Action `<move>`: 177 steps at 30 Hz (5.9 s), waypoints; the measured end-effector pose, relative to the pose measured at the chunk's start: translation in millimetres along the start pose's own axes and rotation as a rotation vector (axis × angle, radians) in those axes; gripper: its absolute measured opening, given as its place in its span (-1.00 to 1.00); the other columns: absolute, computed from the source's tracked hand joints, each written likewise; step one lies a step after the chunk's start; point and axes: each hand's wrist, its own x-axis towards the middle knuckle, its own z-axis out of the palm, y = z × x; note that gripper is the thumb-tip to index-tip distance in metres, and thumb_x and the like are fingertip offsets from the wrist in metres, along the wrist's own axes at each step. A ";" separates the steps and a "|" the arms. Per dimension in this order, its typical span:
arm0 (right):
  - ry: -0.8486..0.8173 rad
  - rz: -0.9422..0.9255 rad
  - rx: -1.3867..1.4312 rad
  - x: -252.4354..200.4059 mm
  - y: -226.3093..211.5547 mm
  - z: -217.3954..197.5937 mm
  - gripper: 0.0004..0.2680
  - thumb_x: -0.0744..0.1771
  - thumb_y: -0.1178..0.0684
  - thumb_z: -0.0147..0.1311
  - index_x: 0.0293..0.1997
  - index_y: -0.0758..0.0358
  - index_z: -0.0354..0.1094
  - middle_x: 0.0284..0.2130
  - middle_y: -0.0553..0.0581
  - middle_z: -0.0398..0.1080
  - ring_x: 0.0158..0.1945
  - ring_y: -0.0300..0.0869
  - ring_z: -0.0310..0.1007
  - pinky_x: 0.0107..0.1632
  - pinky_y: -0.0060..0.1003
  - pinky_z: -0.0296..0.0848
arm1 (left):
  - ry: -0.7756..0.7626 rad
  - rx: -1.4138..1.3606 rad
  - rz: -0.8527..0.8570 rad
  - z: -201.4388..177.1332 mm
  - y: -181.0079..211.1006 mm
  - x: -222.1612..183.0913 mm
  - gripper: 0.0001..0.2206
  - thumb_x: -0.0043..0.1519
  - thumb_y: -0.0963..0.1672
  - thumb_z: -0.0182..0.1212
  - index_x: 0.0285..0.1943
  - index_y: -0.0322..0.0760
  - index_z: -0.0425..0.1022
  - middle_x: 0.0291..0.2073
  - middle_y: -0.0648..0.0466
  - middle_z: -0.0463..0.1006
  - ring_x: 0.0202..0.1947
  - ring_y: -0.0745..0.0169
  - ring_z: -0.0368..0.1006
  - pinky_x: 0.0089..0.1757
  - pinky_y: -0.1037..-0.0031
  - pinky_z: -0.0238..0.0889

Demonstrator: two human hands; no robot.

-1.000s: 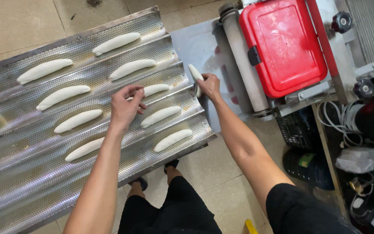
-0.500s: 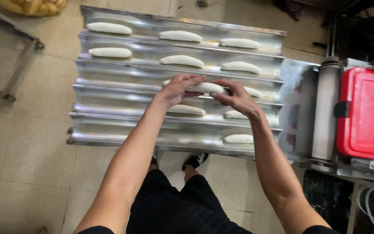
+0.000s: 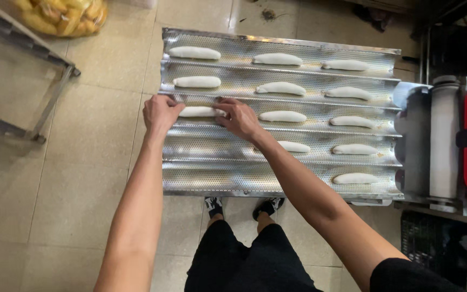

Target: The person picks up dough balls from a wooden tray and feeds them into a machine. The person then arranges the shaped dough pieces onto a corrugated metal tray and places the filled tray onto a rack before retrieving an empty one.

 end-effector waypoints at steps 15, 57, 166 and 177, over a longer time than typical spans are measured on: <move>0.669 0.464 0.226 -261.3 69.2 -268.8 -0.75 0.37 -0.04 0.12 0.14 0.18 0.49 -0.09 0.13 0.58 -0.25 -0.22 0.63 -0.16 -0.31 0.58 | -0.482 -0.522 0.637 111.8 370.0 -140.1 -0.71 0.26 -0.05 0.26 -0.03 -0.37 0.65 -0.36 -0.06 0.70 -0.44 0.24 0.62 -0.34 0.42 0.45; 1.522 1.854 -0.300 -1481.5 233.4 -495.4 -0.66 0.22 -0.02 0.33 0.07 0.21 0.53 -0.10 0.21 0.59 -0.04 -0.11 0.62 0.03 -0.23 0.54 | -1.294 -0.072 2.345 856.9 1089.2 -1243.9 -0.55 0.15 0.04 0.41 -0.03 -0.43 0.60 -0.02 -0.27 0.58 0.00 -0.25 0.51 -0.04 0.13 0.41; 1.446 0.889 0.327 -1214.2 854.2 -984.8 -0.74 0.41 0.20 -0.01 0.27 0.29 0.38 0.05 0.14 0.55 0.03 -0.25 0.60 0.11 -0.36 0.55 | -1.908 -0.843 0.496 980.4 1381.7 -719.2 -0.48 0.38 0.03 0.04 0.46 -0.32 0.24 0.24 -0.23 0.50 0.23 -0.06 0.46 0.18 0.19 0.30; 0.872 1.601 0.165 -1381.2 569.4 -823.0 -0.67 0.26 0.01 0.28 0.14 0.16 0.50 -0.04 0.13 0.59 -0.05 -0.18 0.60 0.06 -0.25 0.51 | -1.293 0.640 2.130 956.8 1329.4 -837.1 -0.60 -0.05 0.00 0.42 -0.17 -0.39 0.61 -0.20 -0.30 0.61 -0.05 -0.20 0.56 0.00 0.15 0.43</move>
